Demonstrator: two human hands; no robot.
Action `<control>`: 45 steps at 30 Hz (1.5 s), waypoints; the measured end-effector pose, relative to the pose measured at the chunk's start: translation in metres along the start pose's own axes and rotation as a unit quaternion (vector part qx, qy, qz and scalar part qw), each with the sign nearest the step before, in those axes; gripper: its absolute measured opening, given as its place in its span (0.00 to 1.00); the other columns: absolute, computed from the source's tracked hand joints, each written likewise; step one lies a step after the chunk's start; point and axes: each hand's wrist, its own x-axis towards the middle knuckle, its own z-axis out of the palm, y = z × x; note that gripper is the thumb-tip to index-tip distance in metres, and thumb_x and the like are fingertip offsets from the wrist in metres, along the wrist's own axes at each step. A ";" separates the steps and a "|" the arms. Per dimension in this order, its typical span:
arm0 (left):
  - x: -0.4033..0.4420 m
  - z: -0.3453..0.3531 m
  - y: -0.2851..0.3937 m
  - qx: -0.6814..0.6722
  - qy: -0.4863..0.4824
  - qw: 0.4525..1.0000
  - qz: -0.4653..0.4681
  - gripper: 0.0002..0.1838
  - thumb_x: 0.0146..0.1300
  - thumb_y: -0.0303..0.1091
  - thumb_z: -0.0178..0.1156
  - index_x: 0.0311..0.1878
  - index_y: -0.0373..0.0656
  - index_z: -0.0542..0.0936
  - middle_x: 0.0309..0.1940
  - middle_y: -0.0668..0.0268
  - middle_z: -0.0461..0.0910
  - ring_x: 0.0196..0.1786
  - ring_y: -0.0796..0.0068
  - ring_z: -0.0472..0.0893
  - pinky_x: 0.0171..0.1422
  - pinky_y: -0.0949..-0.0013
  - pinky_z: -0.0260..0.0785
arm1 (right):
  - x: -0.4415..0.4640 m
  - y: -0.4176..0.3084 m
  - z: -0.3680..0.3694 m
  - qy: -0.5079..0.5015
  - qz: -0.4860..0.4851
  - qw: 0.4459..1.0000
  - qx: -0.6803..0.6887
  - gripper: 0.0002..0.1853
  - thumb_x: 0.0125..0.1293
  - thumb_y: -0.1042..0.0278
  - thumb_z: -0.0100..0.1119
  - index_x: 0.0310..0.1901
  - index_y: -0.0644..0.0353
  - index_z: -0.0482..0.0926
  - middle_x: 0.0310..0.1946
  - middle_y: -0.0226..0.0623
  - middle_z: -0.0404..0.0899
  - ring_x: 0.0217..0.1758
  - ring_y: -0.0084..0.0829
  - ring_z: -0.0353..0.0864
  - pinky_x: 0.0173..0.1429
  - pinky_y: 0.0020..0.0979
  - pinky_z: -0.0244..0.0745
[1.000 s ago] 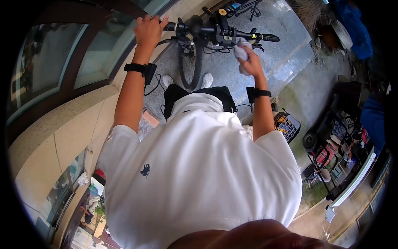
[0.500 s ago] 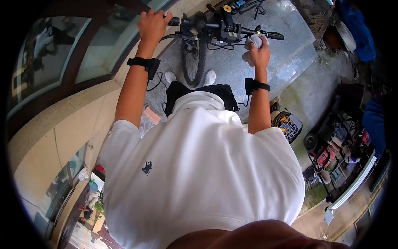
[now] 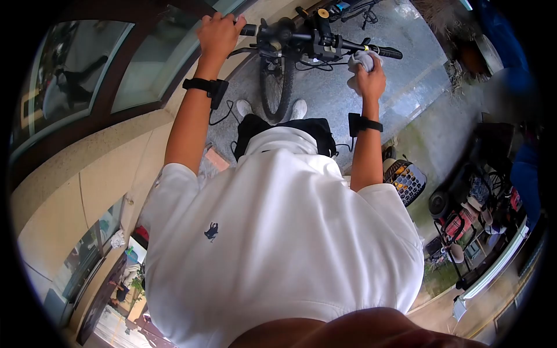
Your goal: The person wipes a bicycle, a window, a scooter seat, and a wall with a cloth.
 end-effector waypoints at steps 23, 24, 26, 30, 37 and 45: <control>0.017 -0.020 -0.035 -0.072 -0.226 0.965 0.108 0.32 0.63 0.65 0.57 0.53 0.44 0.81 0.48 0.53 0.78 0.50 0.48 0.77 0.53 0.53 0.74 | -0.101 -0.059 0.035 -0.147 -0.226 0.962 0.038 0.30 0.51 0.57 0.67 0.60 0.39 0.78 0.43 0.50 0.82 0.40 0.55 0.84 0.42 0.50 0.80; 0.016 -0.020 -0.040 -0.087 -0.231 0.958 0.146 0.31 0.59 0.58 0.64 0.60 0.49 0.76 0.50 0.53 0.77 0.50 0.47 0.77 0.55 0.55 0.73 | -0.111 -0.080 0.037 -0.173 -0.249 0.952 0.040 0.31 0.51 0.57 0.67 0.61 0.37 0.76 0.42 0.49 0.81 0.37 0.54 0.85 0.40 0.50 0.81; 0.020 -0.018 -0.047 -0.107 -0.232 0.948 0.191 0.35 0.55 0.52 0.71 0.66 0.55 0.72 0.53 0.54 0.76 0.51 0.47 0.77 0.56 0.57 0.72 | -0.120 -0.129 0.038 -0.219 -0.300 0.928 0.024 0.37 0.51 0.56 0.67 0.66 0.36 0.70 0.41 0.48 0.81 0.34 0.53 0.85 0.37 0.49 0.81; 0.021 -0.017 -0.049 -0.087 -0.302 0.926 0.210 0.55 0.38 0.38 0.81 0.73 0.60 0.64 0.59 0.56 0.72 0.55 0.46 0.75 0.63 0.54 0.71 | -0.130 -0.197 0.072 -0.229 -0.264 0.937 -0.008 0.46 0.51 0.55 0.69 0.74 0.42 0.60 0.44 0.52 0.79 0.33 0.54 0.84 0.36 0.48 0.81; 0.009 -0.026 -0.048 -0.139 -0.213 0.939 0.233 0.67 0.33 0.40 0.83 0.79 0.65 0.53 0.66 0.57 0.69 0.62 0.48 0.71 0.67 0.54 0.69 | -0.140 -0.188 0.083 -0.215 -0.258 0.938 -0.087 0.51 0.50 0.55 0.70 0.76 0.45 0.54 0.45 0.53 0.79 0.33 0.54 0.84 0.36 0.49 0.81; 0.015 -0.020 -0.060 -0.119 -0.207 0.917 0.319 0.67 0.33 0.36 0.82 0.79 0.65 0.52 0.63 0.61 0.72 0.61 0.53 0.74 0.62 0.57 0.75 | -0.174 -0.232 0.114 -0.117 -0.189 0.971 0.091 0.46 0.48 0.58 0.69 0.73 0.46 0.64 0.46 0.54 0.80 0.41 0.56 0.83 0.43 0.46 0.80</control>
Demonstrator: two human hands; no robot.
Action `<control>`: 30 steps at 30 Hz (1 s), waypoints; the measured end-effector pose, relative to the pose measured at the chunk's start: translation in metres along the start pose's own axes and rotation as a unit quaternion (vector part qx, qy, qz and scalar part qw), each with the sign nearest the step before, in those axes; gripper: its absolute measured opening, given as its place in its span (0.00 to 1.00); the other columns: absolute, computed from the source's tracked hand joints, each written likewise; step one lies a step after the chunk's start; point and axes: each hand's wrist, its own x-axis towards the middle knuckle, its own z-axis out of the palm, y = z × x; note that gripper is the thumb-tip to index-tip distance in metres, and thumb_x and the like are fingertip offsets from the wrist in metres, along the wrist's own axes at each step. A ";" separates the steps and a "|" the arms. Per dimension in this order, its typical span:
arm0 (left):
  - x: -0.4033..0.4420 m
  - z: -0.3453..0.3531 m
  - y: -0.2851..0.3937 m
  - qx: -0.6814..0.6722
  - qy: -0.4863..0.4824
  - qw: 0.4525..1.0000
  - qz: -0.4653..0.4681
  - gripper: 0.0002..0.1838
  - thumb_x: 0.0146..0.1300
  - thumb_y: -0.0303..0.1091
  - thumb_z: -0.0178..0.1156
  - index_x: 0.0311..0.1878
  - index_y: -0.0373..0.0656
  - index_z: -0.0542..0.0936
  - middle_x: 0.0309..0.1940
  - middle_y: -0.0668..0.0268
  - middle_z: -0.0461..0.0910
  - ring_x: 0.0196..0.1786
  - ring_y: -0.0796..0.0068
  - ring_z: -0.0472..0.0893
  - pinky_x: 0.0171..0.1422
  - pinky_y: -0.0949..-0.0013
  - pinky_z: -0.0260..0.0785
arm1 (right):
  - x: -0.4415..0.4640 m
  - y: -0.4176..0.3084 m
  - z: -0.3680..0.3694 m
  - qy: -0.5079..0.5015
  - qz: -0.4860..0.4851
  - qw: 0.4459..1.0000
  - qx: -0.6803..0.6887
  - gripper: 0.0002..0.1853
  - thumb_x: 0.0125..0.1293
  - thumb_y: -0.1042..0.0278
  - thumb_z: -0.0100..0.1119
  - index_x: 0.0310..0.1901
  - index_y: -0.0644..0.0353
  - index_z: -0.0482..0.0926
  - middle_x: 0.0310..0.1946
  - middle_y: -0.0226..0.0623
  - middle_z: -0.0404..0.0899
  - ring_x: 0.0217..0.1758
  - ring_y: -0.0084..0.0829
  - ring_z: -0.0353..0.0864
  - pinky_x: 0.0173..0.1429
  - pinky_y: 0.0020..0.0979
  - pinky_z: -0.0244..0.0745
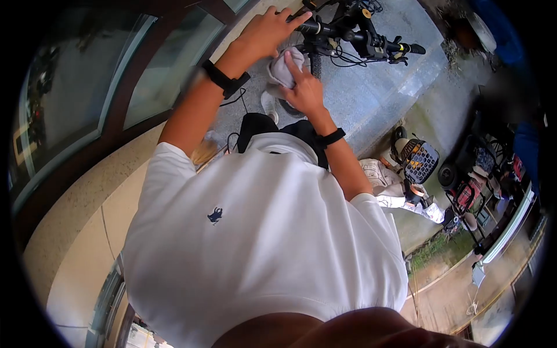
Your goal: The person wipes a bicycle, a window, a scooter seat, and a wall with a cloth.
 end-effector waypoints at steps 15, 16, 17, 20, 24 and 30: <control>0.002 0.001 -0.017 0.005 0.063 0.996 0.056 0.48 0.48 0.38 0.75 0.73 0.63 0.63 0.58 0.61 0.74 0.56 0.52 0.78 0.48 0.54 0.80 | 0.014 -0.026 0.013 0.104 0.145 0.984 0.005 0.39 0.52 0.56 0.67 0.69 0.42 0.68 0.44 0.52 0.83 0.45 0.55 0.82 0.50 0.50 0.78; 0.004 -0.002 -0.017 0.004 0.061 0.996 0.058 0.46 0.50 0.39 0.74 0.73 0.64 0.64 0.58 0.61 0.74 0.56 0.51 0.77 0.49 0.54 0.79 | 0.009 -0.025 0.008 0.131 0.166 0.977 -0.003 0.39 0.52 0.56 0.67 0.69 0.42 0.68 0.44 0.52 0.83 0.45 0.55 0.82 0.50 0.50 0.78; 0.006 -0.001 -0.014 0.009 0.059 0.997 0.055 0.43 0.53 0.41 0.73 0.73 0.64 0.64 0.58 0.60 0.75 0.56 0.50 0.77 0.49 0.53 0.79 | 0.006 -0.024 0.002 0.093 0.129 0.987 -0.009 0.38 0.52 0.56 0.66 0.69 0.41 0.69 0.46 0.51 0.83 0.46 0.55 0.82 0.50 0.49 0.78; 0.010 0.000 -0.001 0.014 0.020 0.999 0.025 0.37 0.60 0.50 0.66 0.73 0.65 0.65 0.61 0.63 0.73 0.58 0.49 0.76 0.57 0.47 0.73 | -0.025 -0.014 -0.020 0.003 0.078 0.997 -0.021 0.37 0.53 0.57 0.66 0.68 0.40 0.70 0.49 0.49 0.82 0.47 0.54 0.82 0.51 0.47 0.78; 0.018 -0.005 -0.008 0.009 -0.033 0.999 -0.017 0.35 0.63 0.54 0.61 0.73 0.62 0.65 0.66 0.60 0.70 0.63 0.47 0.73 0.62 0.44 0.70 | -0.098 -0.005 -0.007 0.066 0.055 0.995 0.041 0.40 0.50 0.58 0.67 0.69 0.39 0.68 0.46 0.50 0.82 0.46 0.54 0.82 0.52 0.47 0.76; -0.002 0.003 0.027 0.157 0.140 0.978 0.015 0.37 0.63 0.52 0.61 0.74 0.55 0.63 0.70 0.52 0.65 0.72 0.49 0.64 0.72 0.46 0.59 | -0.235 -0.017 -0.028 0.169 0.197 0.943 0.210 0.45 0.52 0.63 0.65 0.72 0.47 0.53 0.48 0.54 0.79 0.51 0.56 0.80 0.55 0.45 0.74</control>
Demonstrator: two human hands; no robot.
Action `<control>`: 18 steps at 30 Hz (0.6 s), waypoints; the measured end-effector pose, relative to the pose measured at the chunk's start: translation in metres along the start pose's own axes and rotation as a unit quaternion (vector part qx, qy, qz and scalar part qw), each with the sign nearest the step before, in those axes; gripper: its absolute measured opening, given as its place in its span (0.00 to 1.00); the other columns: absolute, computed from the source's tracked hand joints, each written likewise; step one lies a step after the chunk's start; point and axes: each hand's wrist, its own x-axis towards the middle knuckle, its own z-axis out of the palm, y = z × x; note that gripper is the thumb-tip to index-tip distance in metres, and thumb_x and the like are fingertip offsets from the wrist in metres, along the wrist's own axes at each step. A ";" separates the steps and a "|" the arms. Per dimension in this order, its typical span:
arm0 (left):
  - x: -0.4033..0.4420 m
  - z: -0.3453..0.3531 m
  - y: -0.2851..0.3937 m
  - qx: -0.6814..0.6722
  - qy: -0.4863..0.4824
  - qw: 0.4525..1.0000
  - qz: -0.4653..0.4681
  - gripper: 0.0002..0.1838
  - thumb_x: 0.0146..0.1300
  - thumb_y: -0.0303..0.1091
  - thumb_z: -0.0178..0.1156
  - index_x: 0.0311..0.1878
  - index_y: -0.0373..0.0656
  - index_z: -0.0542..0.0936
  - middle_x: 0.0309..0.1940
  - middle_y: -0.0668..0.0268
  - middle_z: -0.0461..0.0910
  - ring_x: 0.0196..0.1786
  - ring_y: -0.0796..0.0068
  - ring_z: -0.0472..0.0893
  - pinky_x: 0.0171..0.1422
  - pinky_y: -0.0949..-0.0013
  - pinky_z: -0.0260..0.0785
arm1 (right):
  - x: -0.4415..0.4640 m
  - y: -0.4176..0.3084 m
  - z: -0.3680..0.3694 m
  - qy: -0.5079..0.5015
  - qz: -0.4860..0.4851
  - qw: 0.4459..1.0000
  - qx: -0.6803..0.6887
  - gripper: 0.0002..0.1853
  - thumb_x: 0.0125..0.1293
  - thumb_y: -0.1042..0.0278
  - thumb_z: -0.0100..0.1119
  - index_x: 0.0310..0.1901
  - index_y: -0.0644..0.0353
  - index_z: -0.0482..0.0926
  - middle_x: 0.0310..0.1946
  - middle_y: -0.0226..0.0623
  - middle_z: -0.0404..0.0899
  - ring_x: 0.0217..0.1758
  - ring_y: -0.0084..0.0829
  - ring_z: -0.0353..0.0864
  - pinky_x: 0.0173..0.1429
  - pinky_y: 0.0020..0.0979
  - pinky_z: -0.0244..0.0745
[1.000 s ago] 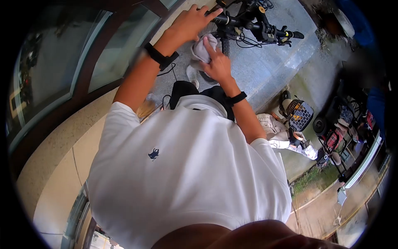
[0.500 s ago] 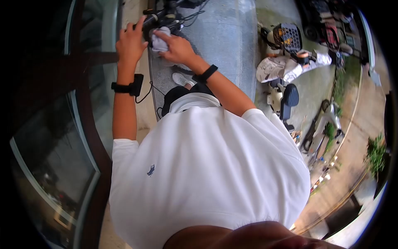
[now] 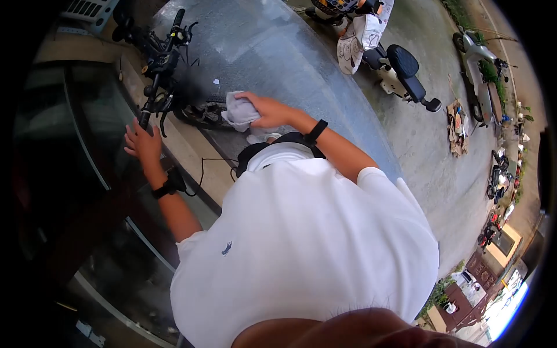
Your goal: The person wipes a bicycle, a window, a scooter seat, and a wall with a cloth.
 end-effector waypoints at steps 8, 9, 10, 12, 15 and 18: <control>-0.094 -0.133 0.235 -0.502 -0.365 0.672 0.404 0.52 0.50 0.41 0.77 0.75 0.44 0.57 0.68 0.50 0.68 0.68 0.51 0.71 0.71 0.57 0.62 | -0.127 -0.027 -0.070 0.165 -0.066 0.978 0.107 0.42 0.56 0.69 0.63 0.71 0.49 0.53 0.56 0.51 0.73 0.59 0.47 0.75 0.64 0.38 0.68; -0.104 -0.134 0.261 -0.509 -0.367 0.669 0.399 0.49 0.51 0.39 0.76 0.74 0.43 0.59 0.64 0.49 0.72 0.64 0.50 0.74 0.68 0.56 0.65 | -0.143 -0.029 -0.073 0.204 -0.061 0.974 0.083 0.43 0.56 0.70 0.63 0.72 0.50 0.51 0.59 0.52 0.72 0.61 0.45 0.74 0.66 0.35 0.67; -0.112 -0.134 0.278 -0.514 -0.369 0.669 0.391 0.46 0.52 0.38 0.75 0.72 0.43 0.62 0.60 0.47 0.76 0.61 0.48 0.78 0.64 0.55 0.69 | -0.158 -0.027 -0.081 0.234 -0.013 0.968 0.088 0.42 0.56 0.67 0.65 0.72 0.50 0.54 0.59 0.52 0.73 0.61 0.46 0.76 0.65 0.36 0.69; -0.120 -0.133 0.303 -0.480 -0.362 0.684 0.414 0.40 0.54 0.38 0.73 0.68 0.42 0.66 0.54 0.47 0.79 0.56 0.47 0.80 0.60 0.54 0.71 | -0.193 -0.010 -0.095 0.278 0.071 0.958 0.023 0.38 0.57 0.60 0.68 0.69 0.50 0.62 0.58 0.50 0.77 0.59 0.48 0.79 0.62 0.38 0.73; -0.132 -0.125 0.338 -0.378 -0.368 0.709 0.468 0.29 0.57 0.44 0.69 0.59 0.42 0.76 0.45 0.48 0.84 0.50 0.44 0.83 0.54 0.53 0.74 | -0.242 0.034 -0.089 0.277 0.200 0.939 -0.046 0.29 0.56 0.51 0.71 0.59 0.52 0.77 0.53 0.45 0.81 0.53 0.49 0.82 0.56 0.40 0.77; -0.159 -0.121 0.355 -0.163 -0.436 0.729 0.502 0.28 0.61 0.60 0.59 0.46 0.42 0.86 0.41 0.48 0.85 0.47 0.44 0.84 0.54 0.52 0.75 | -0.270 0.049 -0.068 0.228 0.274 0.934 -0.007 0.28 0.56 0.48 0.71 0.55 0.53 0.80 0.54 0.46 0.81 0.53 0.47 0.82 0.55 0.39 0.76</control>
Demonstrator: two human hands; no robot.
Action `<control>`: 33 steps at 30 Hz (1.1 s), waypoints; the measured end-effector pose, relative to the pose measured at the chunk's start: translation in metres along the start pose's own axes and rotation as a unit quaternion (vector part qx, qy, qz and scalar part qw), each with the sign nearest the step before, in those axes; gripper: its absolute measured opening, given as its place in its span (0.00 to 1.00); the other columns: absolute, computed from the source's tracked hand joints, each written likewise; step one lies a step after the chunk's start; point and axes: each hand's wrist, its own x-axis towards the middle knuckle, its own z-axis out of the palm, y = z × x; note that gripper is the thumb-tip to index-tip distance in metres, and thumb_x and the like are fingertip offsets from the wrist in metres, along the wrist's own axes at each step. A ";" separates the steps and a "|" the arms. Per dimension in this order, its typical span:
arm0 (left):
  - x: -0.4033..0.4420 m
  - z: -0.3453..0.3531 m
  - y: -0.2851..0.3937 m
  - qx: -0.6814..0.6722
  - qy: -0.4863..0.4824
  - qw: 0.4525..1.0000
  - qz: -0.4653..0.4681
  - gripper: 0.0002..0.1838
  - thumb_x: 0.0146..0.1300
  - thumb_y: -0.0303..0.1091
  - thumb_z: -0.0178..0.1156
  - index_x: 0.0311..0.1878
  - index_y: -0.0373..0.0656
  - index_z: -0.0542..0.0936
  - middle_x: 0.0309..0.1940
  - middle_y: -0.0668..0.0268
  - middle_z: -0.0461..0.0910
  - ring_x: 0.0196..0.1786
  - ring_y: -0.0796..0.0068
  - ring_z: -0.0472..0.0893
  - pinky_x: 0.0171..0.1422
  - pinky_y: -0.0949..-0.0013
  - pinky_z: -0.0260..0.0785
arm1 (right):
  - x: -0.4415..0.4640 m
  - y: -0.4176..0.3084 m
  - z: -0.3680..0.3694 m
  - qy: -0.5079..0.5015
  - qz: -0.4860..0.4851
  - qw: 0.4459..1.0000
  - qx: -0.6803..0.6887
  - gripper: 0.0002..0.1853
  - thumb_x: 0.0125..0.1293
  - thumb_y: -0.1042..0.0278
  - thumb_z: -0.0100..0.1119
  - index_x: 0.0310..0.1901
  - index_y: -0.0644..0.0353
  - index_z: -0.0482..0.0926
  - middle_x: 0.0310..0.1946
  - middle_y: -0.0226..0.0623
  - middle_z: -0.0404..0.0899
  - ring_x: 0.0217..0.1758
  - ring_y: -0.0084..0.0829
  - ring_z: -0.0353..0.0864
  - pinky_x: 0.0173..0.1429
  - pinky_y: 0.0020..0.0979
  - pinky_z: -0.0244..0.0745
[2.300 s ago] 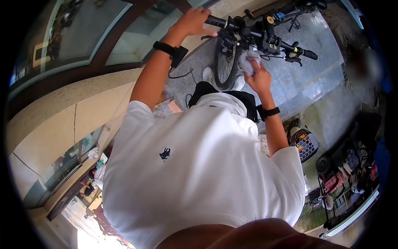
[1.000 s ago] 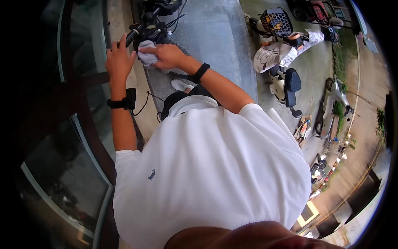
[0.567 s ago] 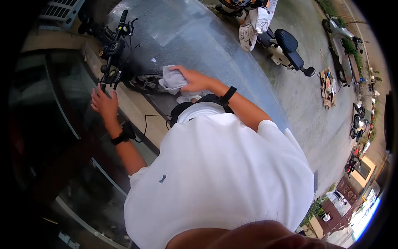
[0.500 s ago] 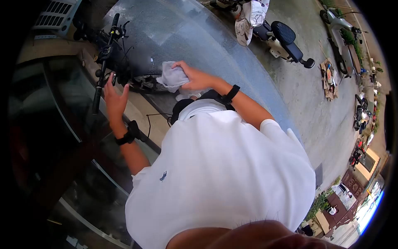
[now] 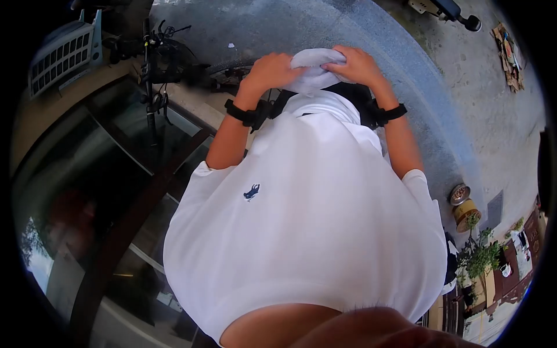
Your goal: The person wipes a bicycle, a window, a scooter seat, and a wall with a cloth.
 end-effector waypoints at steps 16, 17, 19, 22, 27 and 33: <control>-0.014 0.080 -0.101 -0.267 0.113 0.955 0.058 0.22 0.64 0.38 0.65 0.58 0.40 0.73 0.44 0.48 0.84 0.47 0.46 0.85 0.51 0.56 0.76 | 0.011 0.040 0.148 -0.012 0.080 0.880 0.467 0.28 0.64 0.62 0.64 0.66 0.48 0.70 0.56 0.35 0.78 0.57 0.28 0.77 0.58 0.30 0.74; -0.024 0.072 -0.112 -0.229 0.088 0.968 0.048 0.23 0.63 0.38 0.66 0.58 0.41 0.72 0.44 0.48 0.84 0.47 0.52 0.85 0.50 0.59 0.75 | 0.008 0.043 0.159 -0.001 0.093 0.881 0.463 0.28 0.64 0.62 0.64 0.66 0.48 0.70 0.56 0.35 0.78 0.57 0.28 0.77 0.58 0.30 0.74; -0.038 0.066 -0.134 -0.189 0.059 0.979 0.055 0.24 0.62 0.38 0.67 0.58 0.43 0.71 0.44 0.49 0.84 0.47 0.58 0.86 0.50 0.61 0.75 | 0.007 0.040 0.179 0.108 0.026 0.950 0.290 0.27 0.61 0.63 0.65 0.64 0.45 0.73 0.50 0.37 0.81 0.54 0.28 0.79 0.55 0.30 0.75; -0.052 0.067 -0.157 -0.146 0.099 0.978 0.110 0.21 0.63 0.39 0.66 0.55 0.42 0.73 0.41 0.50 0.84 0.42 0.58 0.86 0.48 0.60 0.75 | -0.005 0.009 0.202 0.188 0.048 0.941 0.277 0.28 0.59 0.61 0.67 0.62 0.46 0.73 0.50 0.38 0.81 0.54 0.31 0.79 0.56 0.31 0.74; -0.053 0.061 -0.164 -0.133 0.071 0.985 0.085 0.17 0.67 0.43 0.60 0.49 0.39 0.76 0.45 0.48 0.79 0.47 0.48 0.81 0.52 0.56 0.71 | -0.029 -0.011 0.225 0.184 0.110 0.946 0.242 0.34 0.57 0.50 0.72 0.62 0.53 0.70 0.53 0.48 0.79 0.55 0.40 0.79 0.59 0.37 0.74; -0.032 0.071 -0.129 -0.096 0.152 0.953 0.243 0.17 0.71 0.42 0.58 0.47 0.34 0.76 0.46 0.50 0.74 0.48 0.50 0.76 0.55 0.58 0.68 | -0.073 -0.007 0.240 0.244 0.080 0.937 0.237 0.45 0.53 0.40 0.74 0.65 0.57 0.66 0.51 0.56 0.79 0.57 0.47 0.80 0.61 0.39 0.73</control>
